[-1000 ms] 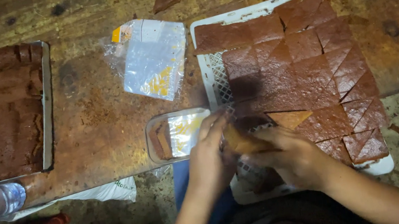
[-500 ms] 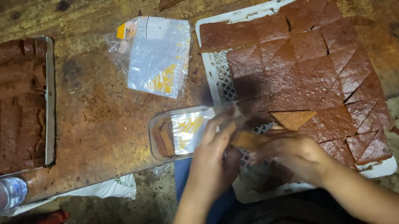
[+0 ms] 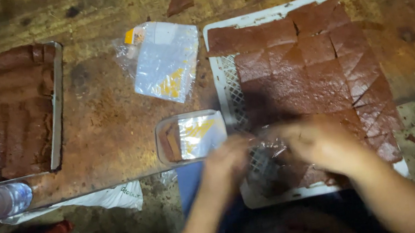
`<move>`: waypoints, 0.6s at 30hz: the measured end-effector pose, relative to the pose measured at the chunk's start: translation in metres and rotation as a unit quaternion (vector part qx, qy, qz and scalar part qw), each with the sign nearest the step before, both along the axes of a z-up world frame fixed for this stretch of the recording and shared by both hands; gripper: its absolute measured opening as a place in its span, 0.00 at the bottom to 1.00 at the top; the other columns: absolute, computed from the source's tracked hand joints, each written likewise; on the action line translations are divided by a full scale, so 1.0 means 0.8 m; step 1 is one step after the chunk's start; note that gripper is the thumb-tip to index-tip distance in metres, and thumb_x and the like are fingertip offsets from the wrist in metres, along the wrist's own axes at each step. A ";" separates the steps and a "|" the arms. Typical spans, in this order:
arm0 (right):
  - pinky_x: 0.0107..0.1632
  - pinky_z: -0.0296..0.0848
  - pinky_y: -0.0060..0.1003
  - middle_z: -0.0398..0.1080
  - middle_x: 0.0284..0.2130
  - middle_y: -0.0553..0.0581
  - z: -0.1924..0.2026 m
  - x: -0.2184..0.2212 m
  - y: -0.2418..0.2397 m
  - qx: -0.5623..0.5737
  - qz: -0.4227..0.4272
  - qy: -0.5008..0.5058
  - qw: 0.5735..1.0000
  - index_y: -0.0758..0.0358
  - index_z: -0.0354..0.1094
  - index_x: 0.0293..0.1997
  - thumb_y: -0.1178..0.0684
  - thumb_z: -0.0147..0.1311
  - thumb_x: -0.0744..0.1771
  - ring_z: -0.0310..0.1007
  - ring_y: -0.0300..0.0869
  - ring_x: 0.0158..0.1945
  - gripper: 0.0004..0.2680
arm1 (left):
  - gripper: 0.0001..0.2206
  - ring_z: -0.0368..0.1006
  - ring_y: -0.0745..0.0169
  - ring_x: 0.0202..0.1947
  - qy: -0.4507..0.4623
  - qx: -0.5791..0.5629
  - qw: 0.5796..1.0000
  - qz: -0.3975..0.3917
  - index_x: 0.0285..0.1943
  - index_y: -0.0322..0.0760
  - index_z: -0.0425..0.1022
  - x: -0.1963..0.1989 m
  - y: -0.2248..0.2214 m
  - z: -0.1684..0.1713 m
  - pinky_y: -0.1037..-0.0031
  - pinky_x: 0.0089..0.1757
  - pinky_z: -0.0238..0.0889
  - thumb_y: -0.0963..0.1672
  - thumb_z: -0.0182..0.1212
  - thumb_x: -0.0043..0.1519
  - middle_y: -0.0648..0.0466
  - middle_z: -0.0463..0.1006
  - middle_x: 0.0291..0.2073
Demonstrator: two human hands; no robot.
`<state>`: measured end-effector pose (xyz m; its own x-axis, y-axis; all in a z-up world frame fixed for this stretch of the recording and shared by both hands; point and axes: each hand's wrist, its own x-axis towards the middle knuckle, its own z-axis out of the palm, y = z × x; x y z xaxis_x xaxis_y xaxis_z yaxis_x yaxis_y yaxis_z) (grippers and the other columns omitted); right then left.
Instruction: Packaging triangular food strips into individual plastic bags at a packaging station.
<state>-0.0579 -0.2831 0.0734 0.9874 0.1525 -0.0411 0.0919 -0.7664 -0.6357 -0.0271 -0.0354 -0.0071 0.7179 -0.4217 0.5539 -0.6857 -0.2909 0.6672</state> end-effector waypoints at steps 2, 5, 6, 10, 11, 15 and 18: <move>0.47 0.74 0.50 0.79 0.36 0.60 0.040 0.019 0.011 -0.010 -0.014 -0.115 0.993 0.54 0.79 0.47 0.55 0.52 0.65 0.78 0.58 0.42 0.09 | 0.07 0.78 0.44 0.50 0.068 0.067 0.993 0.064 0.48 0.38 0.78 0.025 0.015 0.000 0.62 0.50 0.70 0.42 0.65 0.62 0.47 0.81 0.46; 0.55 0.70 0.44 0.76 0.46 0.55 0.030 0.051 0.003 -0.003 -0.028 -0.280 0.960 0.58 0.76 0.53 0.60 0.53 0.67 0.74 0.53 0.49 0.11 | 0.06 0.77 0.41 0.43 0.151 0.181 0.966 0.102 0.44 0.42 0.73 0.038 0.037 -0.040 0.59 0.46 0.70 0.42 0.63 0.61 0.48 0.79 0.36; 0.60 0.69 0.41 0.75 0.54 0.53 0.016 0.062 -0.004 0.017 -0.033 -0.324 0.945 0.59 0.75 0.58 0.63 0.56 0.66 0.73 0.50 0.56 0.14 | 0.02 0.78 0.45 0.40 0.172 0.233 0.954 0.073 0.39 0.47 0.74 0.038 0.044 -0.060 0.63 0.44 0.70 0.42 0.59 0.62 0.53 0.79 0.30; 0.53 0.71 0.52 0.76 0.45 0.61 -0.024 0.054 -0.014 -0.134 0.029 -0.192 0.972 0.60 0.75 0.54 0.55 0.58 0.64 0.73 0.59 0.49 0.13 | 0.06 0.78 0.45 0.38 0.205 0.176 0.960 0.080 0.37 0.49 0.74 0.033 0.038 -0.002 0.60 0.42 0.70 0.45 0.68 0.59 0.52 0.79 0.28; 0.53 0.71 0.56 0.77 0.44 0.65 -0.040 0.043 -0.016 -0.135 0.039 -0.100 0.985 0.61 0.71 0.58 0.55 0.61 0.61 0.74 0.62 0.50 0.19 | 0.03 0.79 0.49 0.37 0.215 0.181 0.954 0.106 0.38 0.52 0.78 0.034 0.039 -0.010 0.63 0.42 0.71 0.48 0.66 0.61 0.54 0.81 0.29; 0.60 0.71 0.56 0.80 0.49 0.66 -0.025 0.011 -0.033 -0.045 0.029 0.176 0.983 0.53 0.70 0.62 0.57 0.66 0.59 0.77 0.65 0.55 0.24 | 0.06 0.80 0.45 0.40 0.253 0.132 0.949 0.135 0.43 0.48 0.84 0.043 0.055 -0.020 0.61 0.45 0.73 0.43 0.64 0.59 0.49 0.84 0.33; 0.57 0.77 0.32 0.83 0.47 0.47 0.002 0.032 -0.053 -0.126 -0.086 0.292 0.944 0.35 0.71 0.61 0.43 0.62 0.64 0.86 0.38 0.49 0.17 | 0.03 0.74 0.64 0.33 0.291 0.048 0.948 0.116 0.35 0.40 0.76 0.040 0.053 0.000 0.75 0.39 0.67 0.38 0.61 0.57 0.56 0.77 0.31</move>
<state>-0.0324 -0.3256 0.0747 0.7947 -0.0960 -0.5993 -0.3578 -0.8717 -0.3348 0.0046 0.0067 -0.0073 0.9701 -0.2426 0.0018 -0.1184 -0.4669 0.8763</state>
